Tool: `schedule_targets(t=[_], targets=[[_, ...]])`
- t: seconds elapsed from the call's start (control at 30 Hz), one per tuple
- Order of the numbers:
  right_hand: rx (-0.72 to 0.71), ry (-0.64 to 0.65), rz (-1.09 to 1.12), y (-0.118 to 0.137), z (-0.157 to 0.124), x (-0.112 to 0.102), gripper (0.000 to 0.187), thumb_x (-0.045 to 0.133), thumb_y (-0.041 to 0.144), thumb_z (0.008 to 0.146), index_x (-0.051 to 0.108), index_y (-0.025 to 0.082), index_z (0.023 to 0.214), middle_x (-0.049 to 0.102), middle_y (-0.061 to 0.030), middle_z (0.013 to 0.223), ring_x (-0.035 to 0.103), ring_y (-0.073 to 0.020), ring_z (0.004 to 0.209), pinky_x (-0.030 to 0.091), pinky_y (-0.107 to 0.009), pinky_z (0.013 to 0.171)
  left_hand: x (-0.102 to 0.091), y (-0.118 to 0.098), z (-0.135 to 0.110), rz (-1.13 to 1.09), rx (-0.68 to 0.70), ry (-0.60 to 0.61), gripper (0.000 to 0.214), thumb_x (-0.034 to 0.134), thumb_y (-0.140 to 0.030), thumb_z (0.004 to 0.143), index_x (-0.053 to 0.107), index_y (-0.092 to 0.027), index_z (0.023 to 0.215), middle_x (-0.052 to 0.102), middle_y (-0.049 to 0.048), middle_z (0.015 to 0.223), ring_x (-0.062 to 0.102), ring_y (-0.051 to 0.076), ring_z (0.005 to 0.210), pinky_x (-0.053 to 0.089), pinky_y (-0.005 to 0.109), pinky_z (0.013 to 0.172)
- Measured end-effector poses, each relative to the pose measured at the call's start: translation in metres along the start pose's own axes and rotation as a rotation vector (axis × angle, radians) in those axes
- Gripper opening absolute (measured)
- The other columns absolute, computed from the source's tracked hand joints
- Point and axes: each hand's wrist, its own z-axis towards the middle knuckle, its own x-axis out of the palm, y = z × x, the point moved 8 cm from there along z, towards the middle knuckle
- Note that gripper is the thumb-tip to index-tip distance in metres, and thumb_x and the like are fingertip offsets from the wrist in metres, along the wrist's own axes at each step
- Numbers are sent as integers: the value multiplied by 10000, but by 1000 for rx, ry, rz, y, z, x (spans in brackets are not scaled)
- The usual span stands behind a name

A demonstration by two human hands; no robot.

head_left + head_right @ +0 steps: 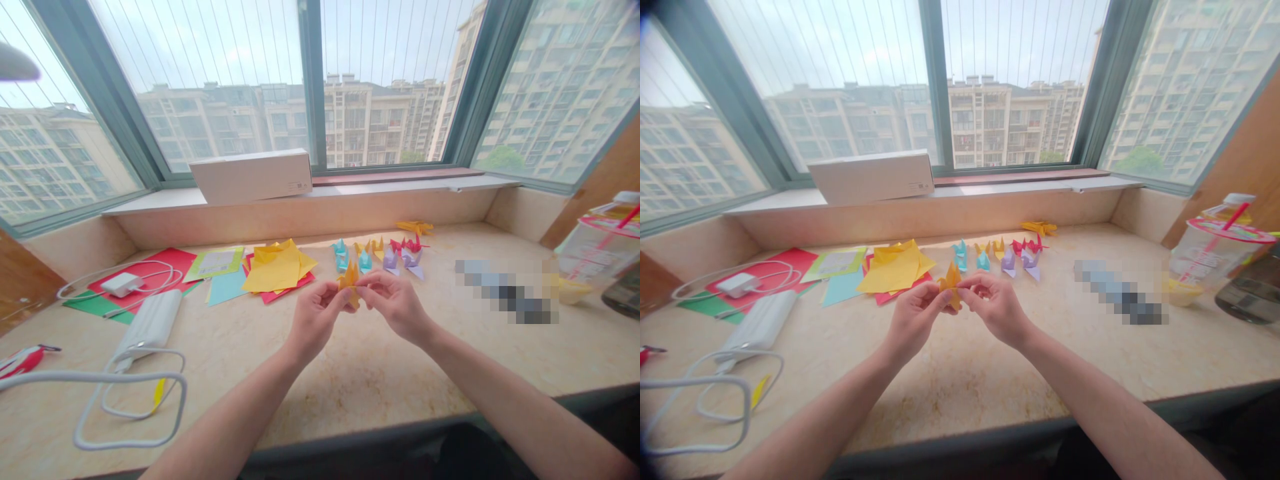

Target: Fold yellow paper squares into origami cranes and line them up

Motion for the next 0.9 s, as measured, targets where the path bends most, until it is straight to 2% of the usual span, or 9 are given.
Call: schedule_targets(t=[0.2, 0.3, 0.4, 0.5, 0.57, 0.67, 0.8, 0.9], targets=[[29, 19, 71, -3, 1, 4, 188, 709, 364, 833, 691, 178, 862, 642, -24, 803, 582, -117, 627, 503, -272, 587, -1, -2, 0, 0, 12, -38, 236, 715, -347, 825, 667, -128, 751, 736, 53, 728, 695, 157, 641, 558, 264, 639], [76, -6, 153, -10, 2, 5, 285, 732, 397, 810, 624, 200, 985, 634, 6, 755, 587, -116, 606, 505, -266, 583, -2, -2, 0, -13, 5, -53, 261, 734, -359, 805, 639, -138, 701, 720, 37, 672, 687, 155, 621, 543, 257, 624], [119, -16, 185, -12, 2, 5, 403, 752, 410, 789, 604, 200, 1098, 663, -15, 821, 603, -126, 654, 510, -268, 612, -1, -2, 1, -32, 17, -18, 263, 743, -361, 797, 638, -143, 696, 726, 40, 684, 684, 153, 633, 538, 258, 638], [134, 29, 165, -7, 2, 7, 286, 734, 420, 805, 693, 167, 930, 682, -42, 819, 606, -145, 717, 509, -290, 682, -1, -2, 2, -39, 39, 8, 260, 747, -372, 793, 657, -142, 713, 730, 45, 700, 678, 152, 643, 534, 259, 646], [97, 34, 139, -2, 3, 7, 257, 731, 423, 807, 718, 167, 817, 673, -42, 814, 606, -160, 767, 506, -308, 736, -1, -1, 2, -32, 47, 14, 260, 745, -374, 795, 665, -139, 716, 723, 43, 690, 671, 148, 642, 529, 253, 645], [17, 14, 94, 2, 3, 5, 240, 724, 422, 816, 726, 183, 793, 651, -40, 842, 602, -173, 820, 497, -325, 778, 0, 0, 3, -36, 56, 31, 237, 728, -354, 815, 671, -134, 748, 717, 43, 709, 661, 138, 645, 532, 250, 653], [-118, -93, 26, 5, 0, -2, 182, 718, 398, 831, 708, 217, 808, 623, -33, 861, 589, -170, 822, 495, -313, 739, 4, 0, 5, -52, 67, 47, 227, 686, -364, 847, 671, -148, 912, 712, 61, 874, 667, 157, 735, 571, 280, 656], [-147, -120, -45, 6, -2, -5, 148, 718, 381, 834, 716, 235, 859, 613, -20, 823, 570, -149, 730, 489, -288, 650, -1, -2, 5, -22, 89, -4, 281, 710, -351, 824, 649, -179, 1037, 671, 57, 975, 650, 162, 813, 571, 254, 629]])
